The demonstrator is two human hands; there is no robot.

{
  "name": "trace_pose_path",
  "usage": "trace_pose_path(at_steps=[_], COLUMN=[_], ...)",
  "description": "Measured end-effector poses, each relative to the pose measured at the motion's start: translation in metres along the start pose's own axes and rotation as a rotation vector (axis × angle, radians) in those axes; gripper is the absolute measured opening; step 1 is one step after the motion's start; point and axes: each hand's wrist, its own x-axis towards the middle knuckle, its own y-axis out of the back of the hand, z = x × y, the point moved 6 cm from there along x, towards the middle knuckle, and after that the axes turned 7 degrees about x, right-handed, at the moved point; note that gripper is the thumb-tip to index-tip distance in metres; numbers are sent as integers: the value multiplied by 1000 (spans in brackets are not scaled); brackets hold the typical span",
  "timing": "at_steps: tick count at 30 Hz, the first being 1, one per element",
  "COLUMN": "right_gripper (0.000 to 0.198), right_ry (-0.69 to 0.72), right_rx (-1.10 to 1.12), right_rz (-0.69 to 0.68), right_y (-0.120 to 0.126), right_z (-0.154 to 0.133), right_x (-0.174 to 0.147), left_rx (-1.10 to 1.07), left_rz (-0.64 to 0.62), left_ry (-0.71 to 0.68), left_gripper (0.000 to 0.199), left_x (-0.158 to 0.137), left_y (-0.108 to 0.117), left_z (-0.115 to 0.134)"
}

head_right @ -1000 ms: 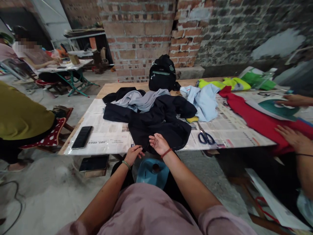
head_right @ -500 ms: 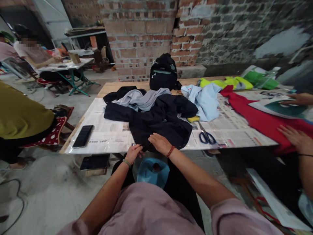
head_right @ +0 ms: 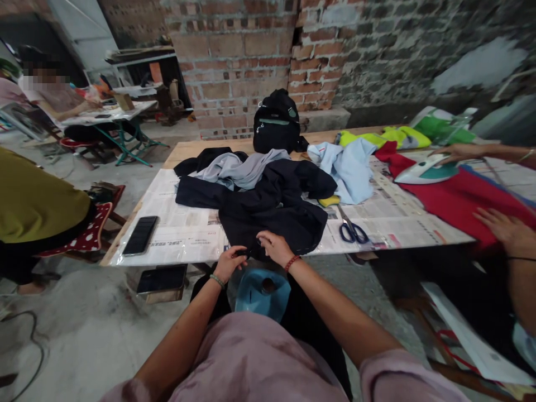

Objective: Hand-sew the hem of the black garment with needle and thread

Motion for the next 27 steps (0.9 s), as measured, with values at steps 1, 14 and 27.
trace_pose_path(at_steps=[1, 14, 27], right_gripper=[20, 27, 30], right_ry=[37, 261, 269], right_rx=[-59, -570, -681], right_rz=[-48, -291, -378], right_y=[-4, -19, -26], right_z=[0, 6, -5], right_x=[-3, -22, -23], left_rx=[15, 319, 261], left_rz=[3, 122, 106], left_ry=[1, -222, -193], left_gripper=[33, 19, 17], left_x=[0, -5, -3], left_y=[-1, -1, 0], left_z=[0, 11, 9])
